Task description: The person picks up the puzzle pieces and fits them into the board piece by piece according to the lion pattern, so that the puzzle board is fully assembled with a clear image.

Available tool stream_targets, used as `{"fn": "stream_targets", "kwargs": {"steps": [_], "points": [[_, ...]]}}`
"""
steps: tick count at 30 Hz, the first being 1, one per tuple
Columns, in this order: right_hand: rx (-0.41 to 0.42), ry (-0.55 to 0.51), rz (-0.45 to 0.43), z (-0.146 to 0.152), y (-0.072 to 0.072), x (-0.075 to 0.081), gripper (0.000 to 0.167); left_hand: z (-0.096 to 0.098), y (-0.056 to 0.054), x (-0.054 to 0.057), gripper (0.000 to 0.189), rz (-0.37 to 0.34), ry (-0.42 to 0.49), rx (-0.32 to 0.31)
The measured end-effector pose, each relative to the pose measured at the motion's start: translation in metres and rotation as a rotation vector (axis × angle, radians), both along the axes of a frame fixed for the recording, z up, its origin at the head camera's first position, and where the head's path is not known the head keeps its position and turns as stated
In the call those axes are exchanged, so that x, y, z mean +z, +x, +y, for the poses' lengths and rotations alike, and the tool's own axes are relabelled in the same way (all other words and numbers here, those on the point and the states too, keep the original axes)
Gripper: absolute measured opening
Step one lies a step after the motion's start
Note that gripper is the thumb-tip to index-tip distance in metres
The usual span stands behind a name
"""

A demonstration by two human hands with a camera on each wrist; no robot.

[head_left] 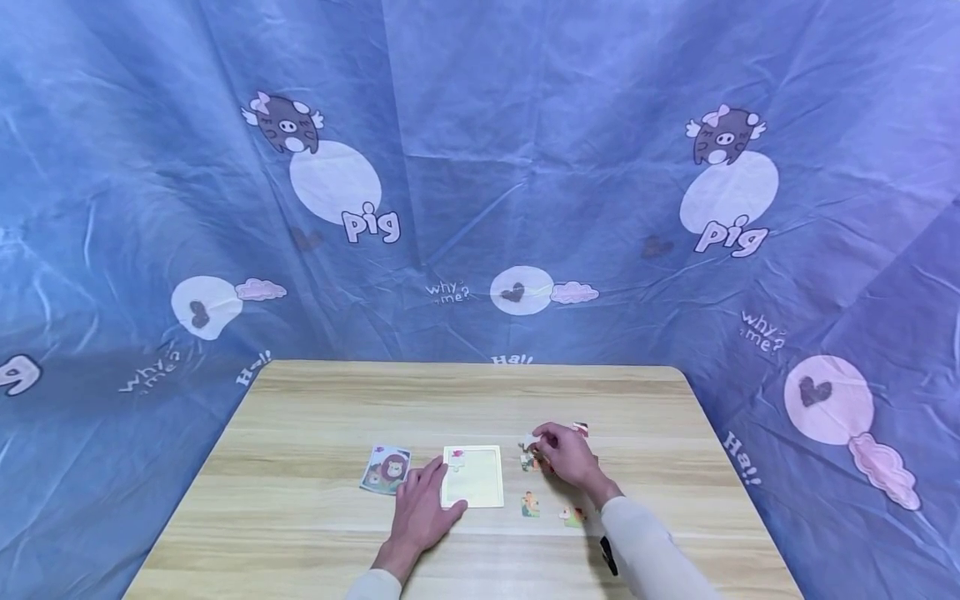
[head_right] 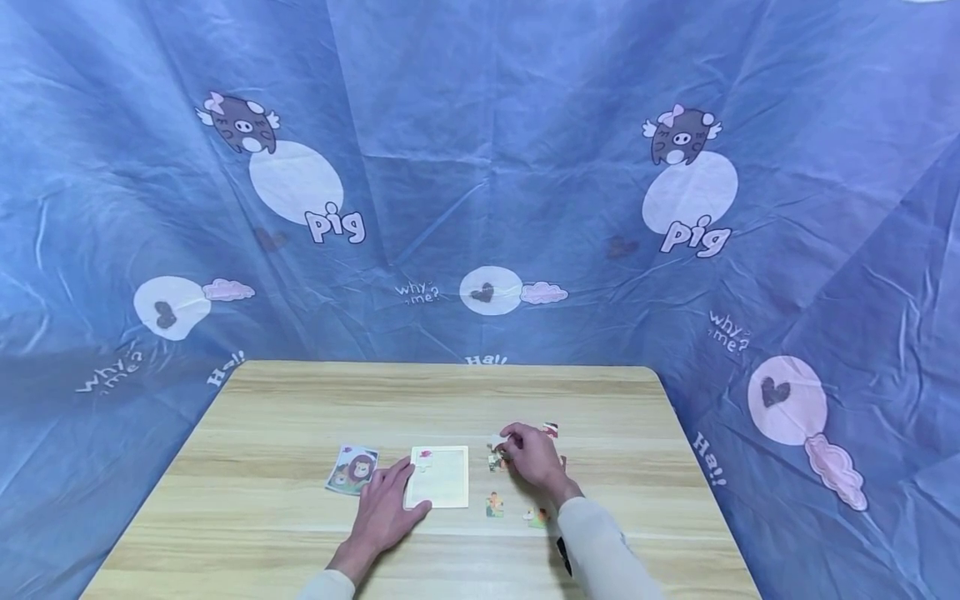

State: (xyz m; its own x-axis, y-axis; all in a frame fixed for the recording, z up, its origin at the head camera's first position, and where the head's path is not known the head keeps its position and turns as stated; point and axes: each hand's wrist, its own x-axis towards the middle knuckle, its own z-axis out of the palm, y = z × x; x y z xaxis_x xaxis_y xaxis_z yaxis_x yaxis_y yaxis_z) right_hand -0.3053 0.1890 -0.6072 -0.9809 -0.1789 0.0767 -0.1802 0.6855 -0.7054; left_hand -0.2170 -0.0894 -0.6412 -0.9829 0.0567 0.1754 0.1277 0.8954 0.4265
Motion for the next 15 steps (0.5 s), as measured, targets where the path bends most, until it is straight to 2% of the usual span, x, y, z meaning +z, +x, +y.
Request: {"fn": "stream_targets", "kwargs": {"steps": [9, 15], "points": [[0.047, -0.079, -0.073, -0.016, 0.001, 0.001, 0.016, -0.001, 0.000, 0.000, 0.072, -0.004, -0.019, -0.004], [0.091, -0.049, -0.030, -0.029, 0.002, 0.001, 0.015, -0.001, 0.000, 0.002, 0.072, -0.001, -0.028, -0.006]]}}
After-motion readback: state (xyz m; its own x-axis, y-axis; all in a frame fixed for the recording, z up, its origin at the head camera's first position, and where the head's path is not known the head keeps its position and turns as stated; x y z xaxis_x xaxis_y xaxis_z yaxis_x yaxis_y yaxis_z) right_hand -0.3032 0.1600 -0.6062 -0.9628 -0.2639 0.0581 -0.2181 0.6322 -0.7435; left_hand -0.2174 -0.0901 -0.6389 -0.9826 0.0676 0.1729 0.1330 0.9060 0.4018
